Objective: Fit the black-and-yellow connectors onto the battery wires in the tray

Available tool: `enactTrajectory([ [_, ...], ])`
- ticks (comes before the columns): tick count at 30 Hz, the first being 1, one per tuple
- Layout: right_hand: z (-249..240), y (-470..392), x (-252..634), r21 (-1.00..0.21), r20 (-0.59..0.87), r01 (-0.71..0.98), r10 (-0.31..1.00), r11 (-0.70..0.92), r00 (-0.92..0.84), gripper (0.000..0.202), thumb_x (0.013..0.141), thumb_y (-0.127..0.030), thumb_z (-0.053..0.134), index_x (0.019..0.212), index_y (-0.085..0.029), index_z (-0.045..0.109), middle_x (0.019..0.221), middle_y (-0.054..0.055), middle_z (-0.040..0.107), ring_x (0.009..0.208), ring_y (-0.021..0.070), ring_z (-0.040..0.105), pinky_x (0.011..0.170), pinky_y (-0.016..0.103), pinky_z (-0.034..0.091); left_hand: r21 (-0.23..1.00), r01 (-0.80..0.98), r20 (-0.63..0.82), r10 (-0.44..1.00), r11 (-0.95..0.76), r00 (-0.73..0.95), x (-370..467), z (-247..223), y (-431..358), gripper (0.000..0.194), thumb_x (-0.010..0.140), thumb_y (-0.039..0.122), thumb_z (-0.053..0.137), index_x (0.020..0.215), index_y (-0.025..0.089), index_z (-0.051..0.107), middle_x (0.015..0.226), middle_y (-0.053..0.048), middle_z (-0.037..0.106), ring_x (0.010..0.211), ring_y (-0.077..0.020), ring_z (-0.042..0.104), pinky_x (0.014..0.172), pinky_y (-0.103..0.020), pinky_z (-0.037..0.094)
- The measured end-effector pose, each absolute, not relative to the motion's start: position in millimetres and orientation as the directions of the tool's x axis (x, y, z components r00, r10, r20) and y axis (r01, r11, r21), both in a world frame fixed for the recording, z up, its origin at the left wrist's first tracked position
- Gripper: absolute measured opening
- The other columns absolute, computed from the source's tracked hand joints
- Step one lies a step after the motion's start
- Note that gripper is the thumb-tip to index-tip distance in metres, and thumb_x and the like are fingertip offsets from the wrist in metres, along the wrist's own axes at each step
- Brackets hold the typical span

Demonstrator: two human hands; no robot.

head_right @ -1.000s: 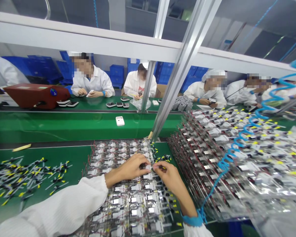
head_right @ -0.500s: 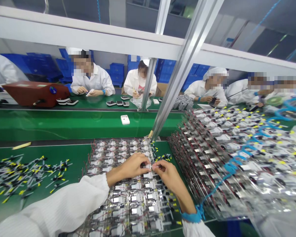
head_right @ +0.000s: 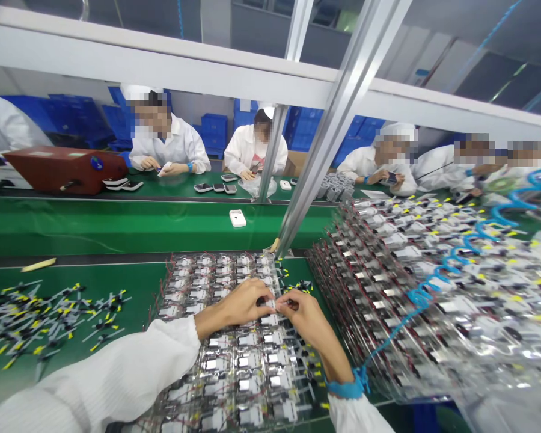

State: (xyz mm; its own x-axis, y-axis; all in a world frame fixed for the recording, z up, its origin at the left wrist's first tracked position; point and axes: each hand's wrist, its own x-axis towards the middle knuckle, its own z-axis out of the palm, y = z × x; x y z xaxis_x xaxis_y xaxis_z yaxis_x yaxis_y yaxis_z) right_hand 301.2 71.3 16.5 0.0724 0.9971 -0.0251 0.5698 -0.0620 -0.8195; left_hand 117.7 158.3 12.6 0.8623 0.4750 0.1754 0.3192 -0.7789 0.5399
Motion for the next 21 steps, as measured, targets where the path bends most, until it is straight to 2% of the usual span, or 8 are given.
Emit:
enactTrajectory([
  [6,22,69,303,-0.793,-0.019,0.606,0.997,-0.063,0.079,0.028,0.078,-0.044,0.061,0.084,-0.020,0.074,0.090,0.009,0.076,0.085,0.0277,0.068,0.079,0.037,0.049,0.558,0.319,0.158,0.475,-0.766,0.866,115,17,159,0.023,0.088,0.036,0.070,0.100,0.016,0.070,0.094,-0.007,0.070,0.095,-0.0247,0.064,0.089,-0.035,0.045],
  [10,25,69,305,-0.773,-0.005,0.634,0.999,-0.035,0.049,0.025,0.078,-0.043,0.061,0.080,-0.021,0.073,0.088,0.008,0.075,0.085,0.0281,0.067,0.080,0.037,0.048,0.562,0.310,0.164,0.471,-0.767,0.867,115,16,159,0.024,0.088,0.037,0.070,0.100,0.017,0.070,0.093,-0.006,0.070,0.095,-0.0239,0.063,0.089,-0.033,0.045],
  [17,25,73,301,-0.759,0.025,0.650,1.000,0.024,-0.007,0.022,0.080,-0.040,0.060,0.076,-0.022,0.071,0.085,0.007,0.074,0.085,0.0268,0.067,0.081,0.037,0.050,0.515,0.325,0.174,0.468,-0.793,0.867,116,13,157,0.020,0.089,0.035,0.069,0.098,0.016,0.070,0.091,-0.006,0.068,0.094,-0.0236,0.062,0.088,-0.033,0.044],
  [21,29,70,308,-0.747,0.066,0.663,0.998,0.051,-0.003,0.024,0.080,-0.041,0.062,0.086,-0.023,0.075,0.094,0.008,0.073,0.093,0.0271,0.067,0.090,0.041,0.050,0.441,0.353,0.179,0.466,-0.825,0.866,115,15,154,0.026,0.091,0.038,0.066,0.103,0.015,0.068,0.097,-0.008,0.067,0.097,-0.0244,0.060,0.087,-0.033,0.044],
])
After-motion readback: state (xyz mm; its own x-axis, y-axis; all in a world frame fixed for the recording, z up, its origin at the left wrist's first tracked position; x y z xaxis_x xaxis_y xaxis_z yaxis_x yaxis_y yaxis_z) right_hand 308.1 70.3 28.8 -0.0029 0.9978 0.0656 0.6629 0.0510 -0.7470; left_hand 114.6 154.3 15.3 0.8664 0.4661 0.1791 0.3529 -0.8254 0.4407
